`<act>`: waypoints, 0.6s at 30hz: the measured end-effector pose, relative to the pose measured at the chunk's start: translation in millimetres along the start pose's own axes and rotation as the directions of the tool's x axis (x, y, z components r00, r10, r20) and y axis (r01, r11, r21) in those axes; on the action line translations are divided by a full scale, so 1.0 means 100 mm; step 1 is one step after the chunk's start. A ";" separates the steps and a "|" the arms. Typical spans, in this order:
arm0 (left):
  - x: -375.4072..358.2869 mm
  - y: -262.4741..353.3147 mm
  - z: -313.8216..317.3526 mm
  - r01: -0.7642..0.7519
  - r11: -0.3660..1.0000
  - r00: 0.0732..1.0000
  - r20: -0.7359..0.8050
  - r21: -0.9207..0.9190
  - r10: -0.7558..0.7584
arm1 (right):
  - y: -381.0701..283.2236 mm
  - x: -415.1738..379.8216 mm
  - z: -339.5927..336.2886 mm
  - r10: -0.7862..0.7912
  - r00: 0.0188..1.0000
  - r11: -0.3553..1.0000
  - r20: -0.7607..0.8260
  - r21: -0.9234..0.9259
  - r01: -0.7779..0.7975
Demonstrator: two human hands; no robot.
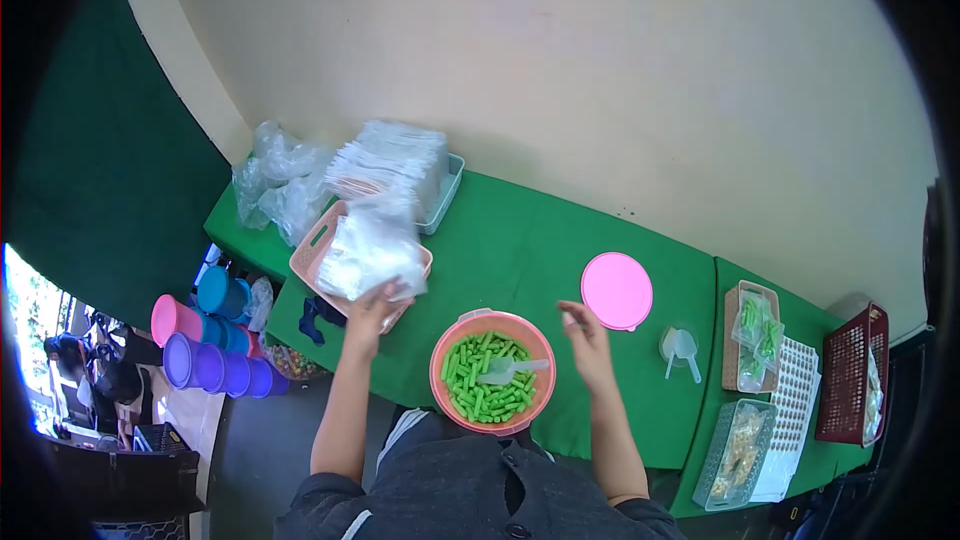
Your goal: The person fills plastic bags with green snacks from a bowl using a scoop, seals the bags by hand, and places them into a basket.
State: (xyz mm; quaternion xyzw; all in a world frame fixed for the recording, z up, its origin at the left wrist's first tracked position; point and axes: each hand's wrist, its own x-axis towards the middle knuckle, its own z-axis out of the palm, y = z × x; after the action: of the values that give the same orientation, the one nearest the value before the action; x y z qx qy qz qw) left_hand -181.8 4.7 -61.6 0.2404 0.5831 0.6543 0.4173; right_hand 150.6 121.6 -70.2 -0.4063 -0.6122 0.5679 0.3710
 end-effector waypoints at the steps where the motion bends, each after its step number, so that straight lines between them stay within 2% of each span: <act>1: -0.10 0.00 0.14 0.001 0.995 0.994 0.109 0.098 -0.012 | -0.12 -0.04 0.18 0.037 0.998 0.992 0.054 0.119 -0.043; 2: -0.21 -0.03 0.24 -0.010 0.981 0.976 0.216 0.195 -0.033 | -0.23 -0.07 0.34 0.066 0.992 0.968 0.110 0.233 -0.091; 4: -0.39 -0.10 0.40 -0.009 0.977 0.853 0.512 0.215 -0.105 | -0.44 -0.14 0.58 0.030 0.994 0.966 0.106 0.251 -0.056; 5: -0.47 0.07 0.51 -0.011 0.977 0.851 0.515 0.212 -0.102 | -0.49 -0.15 0.62 -0.005 0.995 0.962 0.103 0.272 -0.023; 6: -0.58 0.36 0.63 -0.145 0.875 0.745 0.633 0.463 -0.211 | -0.47 -0.15 0.60 -0.007 0.995 0.963 0.099 0.270 -0.020; 7: -0.64 0.52 0.69 -0.312 0.700 0.631 0.691 0.642 -0.353 | -0.45 -0.14 0.56 -0.036 0.987 0.976 0.154 0.218 0.001; 8: -0.63 0.48 0.67 -0.313 0.702 0.629 0.694 0.639 -0.351 | -0.45 -0.14 0.54 -0.060 0.976 0.986 0.211 0.166 0.025; 10: -0.58 0.36 0.61 -0.464 0.823 0.632 0.773 0.328 0.048 | -0.48 -0.23 0.55 -0.056 0.976 0.990 0.208 0.139 0.027; 11: -0.57 0.34 0.61 -0.465 0.823 0.634 0.772 0.326 0.053 | -0.48 -0.28 0.58 -0.080 0.975 0.990 0.206 0.128 0.054; 12: -0.56 0.32 0.64 -0.287 0.938 0.709 0.702 0.196 0.070 | -0.48 -0.33 0.59 -0.103 0.974 0.990 0.204 0.117 0.080; 13: -0.56 0.30 0.67 -0.103 0.994 0.778 0.626 0.036 0.058 | -0.48 -0.39 0.60 -0.027 0.975 0.993 0.219 0.122 0.000; 14: -0.57 0.26 0.70 -0.099 0.995 0.778 0.625 0.035 0.055 | -0.47 -0.42 0.62 -0.022 0.975 0.993 0.220 0.119 -0.004; 16: -0.59 0.19 0.81 0.127 0.989 0.905 0.417 -0.073 -0.086 | -0.46 -0.44 0.70 -0.103 0.991 0.995 0.088 0.025 0.101; 17: -0.61 0.19 0.89 0.124 0.989 0.904 0.419 -0.076 -0.081 | -0.50 -0.45 0.72 -0.106 0.991 0.994 0.087 0.021 0.105; 18: -0.67 0.22 0.96 0.085 0.988 0.940 0.340 -0.126 -0.037 | -0.58 -0.46 0.75 -0.253 0.967 0.964 -0.035 -0.092 0.249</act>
State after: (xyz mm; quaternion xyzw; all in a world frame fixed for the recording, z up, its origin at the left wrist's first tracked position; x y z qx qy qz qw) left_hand -74.8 4.1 -9.8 0.3007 0.4633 0.6292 0.5468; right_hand 95.7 48.4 -18.3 -0.3543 -0.6741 0.4794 0.4362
